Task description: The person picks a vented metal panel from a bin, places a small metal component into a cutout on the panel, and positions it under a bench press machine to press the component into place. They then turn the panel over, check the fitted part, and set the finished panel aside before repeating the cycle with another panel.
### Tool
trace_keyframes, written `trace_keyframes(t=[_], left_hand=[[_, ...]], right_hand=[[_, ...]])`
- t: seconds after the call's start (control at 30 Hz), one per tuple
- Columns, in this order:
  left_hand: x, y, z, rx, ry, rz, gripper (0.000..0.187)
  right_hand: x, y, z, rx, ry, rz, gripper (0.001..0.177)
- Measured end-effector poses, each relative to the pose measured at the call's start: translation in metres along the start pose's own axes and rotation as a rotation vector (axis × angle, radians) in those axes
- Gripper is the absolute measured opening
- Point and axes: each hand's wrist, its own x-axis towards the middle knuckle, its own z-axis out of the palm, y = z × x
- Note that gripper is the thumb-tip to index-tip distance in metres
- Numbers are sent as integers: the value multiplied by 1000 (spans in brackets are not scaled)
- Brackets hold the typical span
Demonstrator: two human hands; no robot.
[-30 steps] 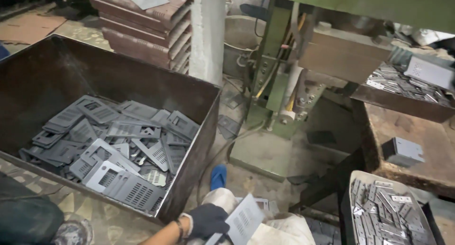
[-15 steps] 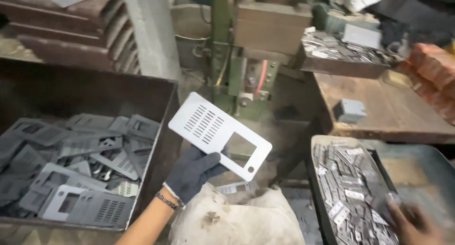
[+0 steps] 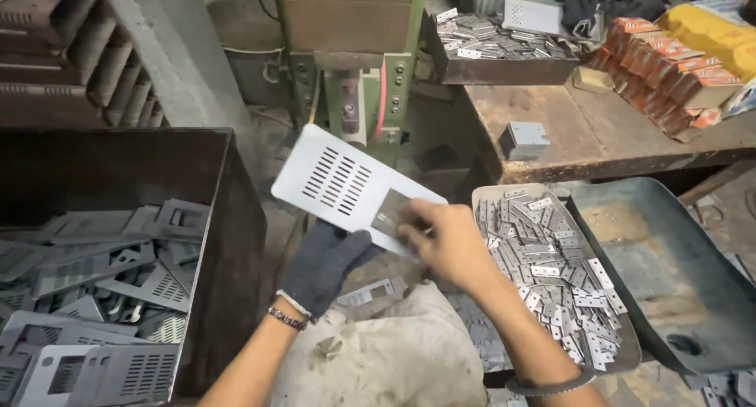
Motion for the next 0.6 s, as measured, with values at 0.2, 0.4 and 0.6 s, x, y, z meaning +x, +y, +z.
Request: trace_keyframes(t=[0.2, 0.4, 0.6], left_hand=[[0, 15, -4, 37, 61, 27, 43], [-8, 18, -6, 23, 50, 37, 46], [-9, 10, -14, 18, 33, 68, 46]], right_hand=[[8, -14, -1, -39, 39, 47, 18], [7, -10, 11, -59, -13, -55, 18], [0, -13, 24, -58, 107, -138, 17]])
